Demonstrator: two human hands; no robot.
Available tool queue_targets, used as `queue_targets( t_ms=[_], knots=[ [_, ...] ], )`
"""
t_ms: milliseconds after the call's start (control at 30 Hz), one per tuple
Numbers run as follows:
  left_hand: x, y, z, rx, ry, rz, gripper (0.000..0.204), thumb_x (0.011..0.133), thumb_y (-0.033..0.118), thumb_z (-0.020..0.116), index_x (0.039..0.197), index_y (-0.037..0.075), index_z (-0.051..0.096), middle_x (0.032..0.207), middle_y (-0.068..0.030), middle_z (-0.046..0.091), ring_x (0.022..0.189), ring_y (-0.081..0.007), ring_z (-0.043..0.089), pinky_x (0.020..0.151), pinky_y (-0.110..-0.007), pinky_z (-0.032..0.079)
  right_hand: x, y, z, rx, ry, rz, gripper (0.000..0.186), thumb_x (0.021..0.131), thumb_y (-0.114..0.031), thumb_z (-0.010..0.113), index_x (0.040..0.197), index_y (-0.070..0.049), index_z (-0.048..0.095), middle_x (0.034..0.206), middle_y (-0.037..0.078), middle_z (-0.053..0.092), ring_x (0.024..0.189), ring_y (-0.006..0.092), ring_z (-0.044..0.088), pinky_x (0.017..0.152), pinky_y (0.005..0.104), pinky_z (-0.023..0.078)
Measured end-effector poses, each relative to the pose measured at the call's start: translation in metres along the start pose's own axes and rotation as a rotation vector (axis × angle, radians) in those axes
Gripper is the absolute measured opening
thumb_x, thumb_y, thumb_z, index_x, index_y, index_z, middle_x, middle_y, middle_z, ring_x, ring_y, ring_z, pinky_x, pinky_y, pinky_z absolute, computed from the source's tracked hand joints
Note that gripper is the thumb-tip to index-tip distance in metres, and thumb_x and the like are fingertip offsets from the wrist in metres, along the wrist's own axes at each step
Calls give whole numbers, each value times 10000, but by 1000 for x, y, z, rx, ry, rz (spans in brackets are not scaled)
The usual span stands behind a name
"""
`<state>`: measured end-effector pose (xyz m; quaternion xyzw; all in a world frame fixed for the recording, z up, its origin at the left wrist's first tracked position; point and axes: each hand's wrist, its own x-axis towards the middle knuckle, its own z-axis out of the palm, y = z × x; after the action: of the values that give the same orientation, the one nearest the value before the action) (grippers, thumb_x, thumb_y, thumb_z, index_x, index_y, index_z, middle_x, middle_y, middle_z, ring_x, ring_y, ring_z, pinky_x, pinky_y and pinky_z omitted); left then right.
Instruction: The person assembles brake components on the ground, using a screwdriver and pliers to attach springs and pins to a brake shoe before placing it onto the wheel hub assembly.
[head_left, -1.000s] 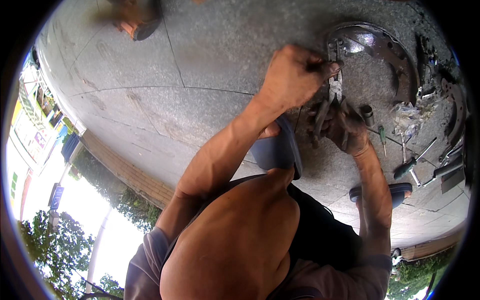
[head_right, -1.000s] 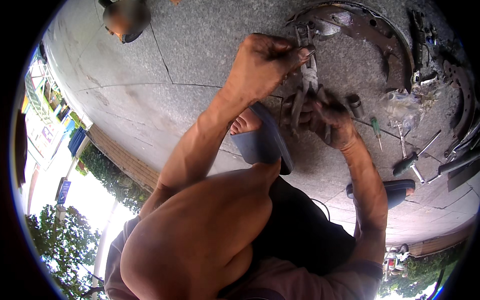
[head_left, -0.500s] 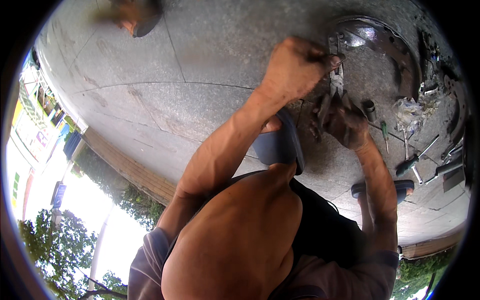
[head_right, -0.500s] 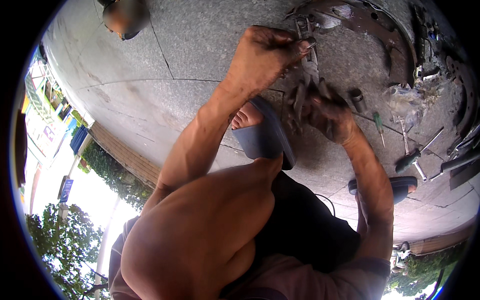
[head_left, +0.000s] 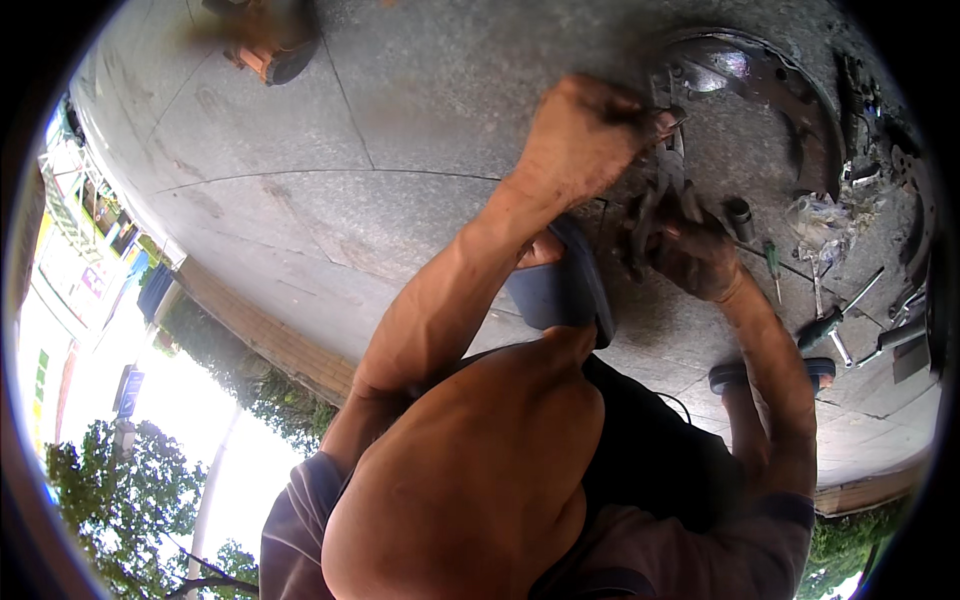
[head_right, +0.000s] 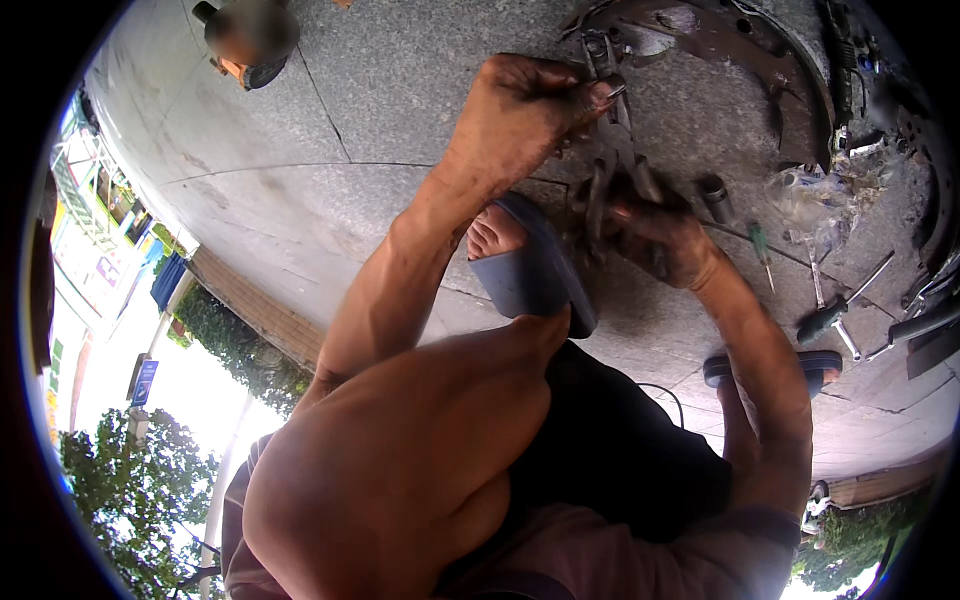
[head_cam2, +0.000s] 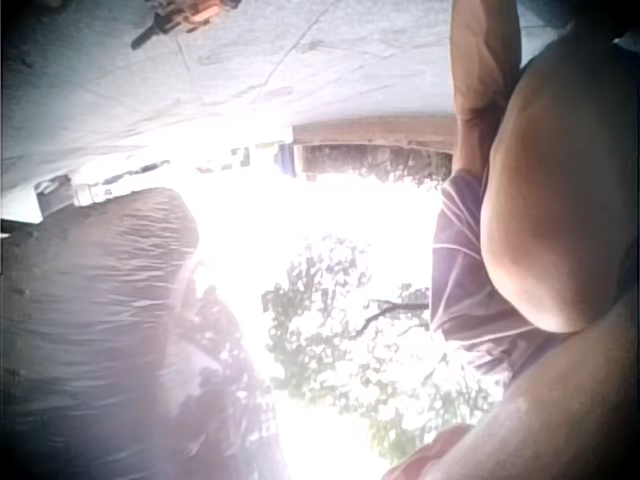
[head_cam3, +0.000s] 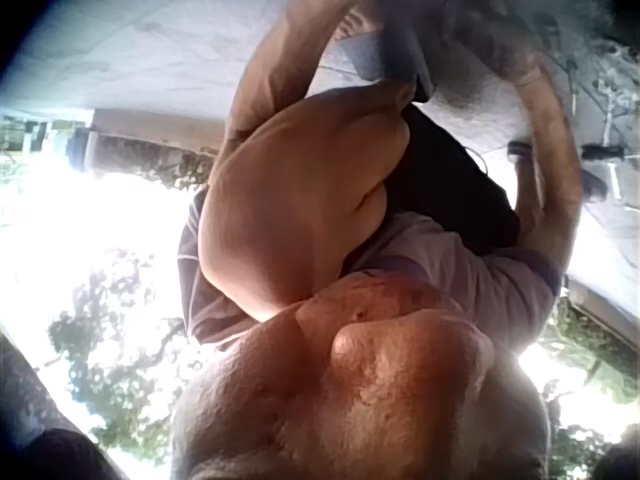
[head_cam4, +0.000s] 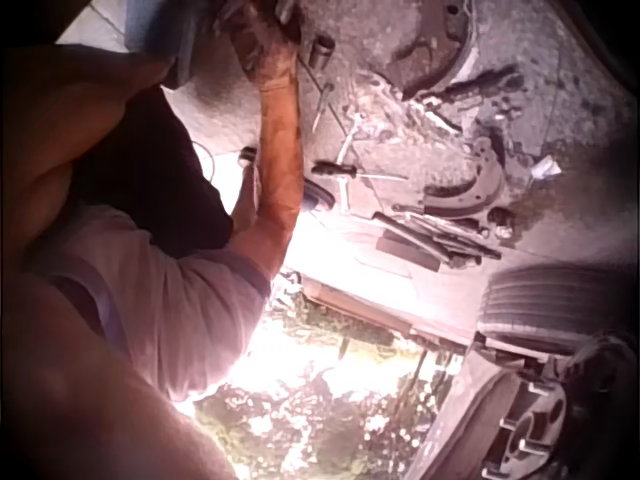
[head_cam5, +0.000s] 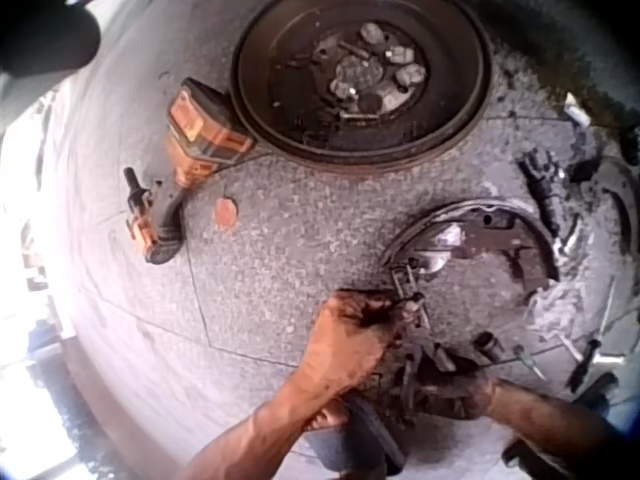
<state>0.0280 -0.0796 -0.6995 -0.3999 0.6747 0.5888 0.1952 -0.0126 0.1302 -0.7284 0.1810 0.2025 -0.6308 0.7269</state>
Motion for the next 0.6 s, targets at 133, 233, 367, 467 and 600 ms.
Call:
queue_targets(
  t_ms=[133,233,367,467,600],
  knots=[
    [0,2,-3,8,-20,-17,289,877,302,755,917,16,766,705,-155,692,618,-210,635,666,-365,534,2,0,-2,-27,-18,13,456,919,-318,683,1245,-24,558,968,123,660,873,233,655,702,345,530],
    [0,5,-4,7,-26,1,255,907,235,756,856,-16,752,668,-81,682,607,-110,608,601,-285,502,3,0,-3,-44,-30,28,433,921,-314,679,1233,-39,555,972,121,657,859,225,648,691,344,523],
    [0,6,-5,7,-26,14,255,924,204,755,825,-31,744,652,-37,674,609,-59,595,572,-244,485,3,1,-4,-91,41,66,413,931,-321,668,1225,-63,535,981,119,637,854,217,641,677,336,517],
    [0,3,-5,-39,-28,-1,259,924,206,757,820,-31,737,653,-27,665,608,-58,583,574,-244,481,7,9,-2,-112,19,-15,416,944,-328,653,1241,-79,505,993,113,614,864,212,642,669,322,517],
    [0,7,-7,-65,-54,-32,256,921,206,762,812,-24,731,654,-13,652,603,-55,563,572,-244,472,6,11,-8,-1,-25,-20,408,930,-297,688,1243,-102,513,1079,103,606,915,248,655,657,347,550]
  ],
)
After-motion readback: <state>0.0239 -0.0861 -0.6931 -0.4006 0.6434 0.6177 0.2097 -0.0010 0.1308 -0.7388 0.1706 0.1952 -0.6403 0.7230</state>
